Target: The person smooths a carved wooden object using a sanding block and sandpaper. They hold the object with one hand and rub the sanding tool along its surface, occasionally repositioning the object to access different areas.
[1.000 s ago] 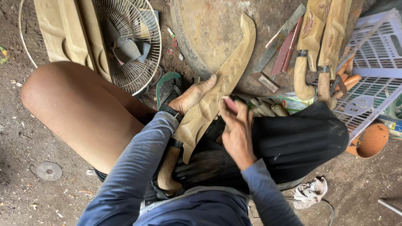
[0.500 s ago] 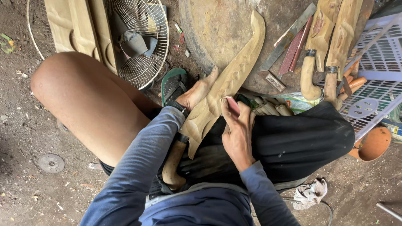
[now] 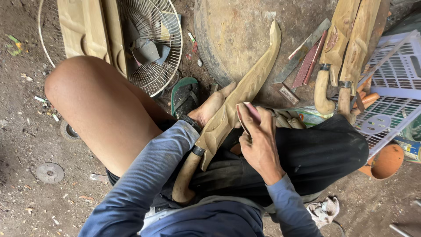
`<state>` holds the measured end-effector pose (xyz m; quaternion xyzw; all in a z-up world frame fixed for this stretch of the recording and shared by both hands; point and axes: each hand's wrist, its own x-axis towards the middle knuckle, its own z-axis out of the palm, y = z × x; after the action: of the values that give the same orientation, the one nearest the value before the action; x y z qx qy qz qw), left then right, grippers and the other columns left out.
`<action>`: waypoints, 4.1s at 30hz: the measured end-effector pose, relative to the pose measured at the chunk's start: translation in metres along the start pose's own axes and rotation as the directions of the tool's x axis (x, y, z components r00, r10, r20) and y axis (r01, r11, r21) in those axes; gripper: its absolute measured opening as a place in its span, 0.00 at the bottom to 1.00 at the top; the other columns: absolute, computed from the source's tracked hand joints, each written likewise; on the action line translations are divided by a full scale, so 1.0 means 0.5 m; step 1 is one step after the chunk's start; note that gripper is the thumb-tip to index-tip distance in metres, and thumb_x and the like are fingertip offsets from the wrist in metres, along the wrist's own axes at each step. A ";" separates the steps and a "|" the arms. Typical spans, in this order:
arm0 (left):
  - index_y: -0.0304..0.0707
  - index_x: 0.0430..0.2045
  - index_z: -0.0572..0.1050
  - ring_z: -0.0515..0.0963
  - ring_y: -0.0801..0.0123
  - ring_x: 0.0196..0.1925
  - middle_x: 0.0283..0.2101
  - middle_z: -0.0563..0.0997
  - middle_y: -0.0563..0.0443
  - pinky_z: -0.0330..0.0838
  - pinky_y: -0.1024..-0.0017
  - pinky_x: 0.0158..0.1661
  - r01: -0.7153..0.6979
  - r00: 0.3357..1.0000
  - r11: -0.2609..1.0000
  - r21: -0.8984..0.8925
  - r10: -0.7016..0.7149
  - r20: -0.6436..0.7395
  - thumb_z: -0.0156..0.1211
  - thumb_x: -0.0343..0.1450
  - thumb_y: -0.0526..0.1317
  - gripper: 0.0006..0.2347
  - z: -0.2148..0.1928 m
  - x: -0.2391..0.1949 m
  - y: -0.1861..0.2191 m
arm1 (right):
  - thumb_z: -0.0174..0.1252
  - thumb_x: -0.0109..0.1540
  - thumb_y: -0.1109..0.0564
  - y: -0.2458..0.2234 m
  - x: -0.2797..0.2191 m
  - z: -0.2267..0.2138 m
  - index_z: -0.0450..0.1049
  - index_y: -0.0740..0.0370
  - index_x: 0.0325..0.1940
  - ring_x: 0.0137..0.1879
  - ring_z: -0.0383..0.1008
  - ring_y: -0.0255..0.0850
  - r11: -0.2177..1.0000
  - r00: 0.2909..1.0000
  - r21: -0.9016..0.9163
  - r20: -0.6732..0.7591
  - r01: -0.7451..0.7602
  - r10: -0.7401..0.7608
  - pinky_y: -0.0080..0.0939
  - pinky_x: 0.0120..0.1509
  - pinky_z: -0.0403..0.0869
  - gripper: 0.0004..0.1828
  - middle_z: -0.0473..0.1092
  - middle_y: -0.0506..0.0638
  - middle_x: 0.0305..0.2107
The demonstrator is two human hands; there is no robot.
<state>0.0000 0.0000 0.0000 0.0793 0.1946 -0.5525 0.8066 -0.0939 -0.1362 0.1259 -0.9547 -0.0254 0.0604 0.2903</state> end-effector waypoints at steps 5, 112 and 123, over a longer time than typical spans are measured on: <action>0.37 0.56 0.70 0.82 0.66 0.31 0.36 0.79 0.48 0.82 0.67 0.30 -0.024 1.000 0.999 -0.028 0.024 0.004 0.33 0.80 0.57 0.25 0.006 0.008 -0.009 | 0.60 0.51 0.71 -0.013 -0.002 -0.002 0.66 0.50 0.73 0.61 0.62 0.61 0.996 0.997 -0.072 0.065 0.054 -0.050 0.57 0.69 0.65 0.45 0.60 0.62 0.57; 0.34 0.66 0.64 0.84 0.60 0.32 0.39 0.81 0.41 0.83 0.65 0.32 -0.160 0.968 0.983 0.091 0.174 -0.182 0.34 0.83 0.50 0.22 0.014 -0.054 0.028 | 0.41 0.73 0.44 0.062 0.043 0.103 0.65 0.52 0.72 0.83 0.50 0.50 0.985 0.994 0.129 0.002 0.112 -0.113 0.47 0.83 0.54 0.25 0.56 0.52 0.75; 0.54 0.67 0.61 0.78 0.66 0.26 0.36 0.79 0.49 0.79 0.69 0.27 -0.168 0.959 0.912 0.374 0.239 -0.152 0.34 0.80 0.48 0.19 0.051 -0.079 0.022 | 0.33 0.71 0.39 0.076 0.147 0.081 0.64 0.54 0.74 0.80 0.45 0.54 0.994 0.998 0.103 0.046 -0.046 0.041 0.54 0.78 0.46 0.32 0.49 0.58 0.75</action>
<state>0.0034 0.0295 0.0380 0.2980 0.1592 -0.4808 0.8091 -0.0257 -0.1393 0.0637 -0.9370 -0.0078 0.0888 0.3377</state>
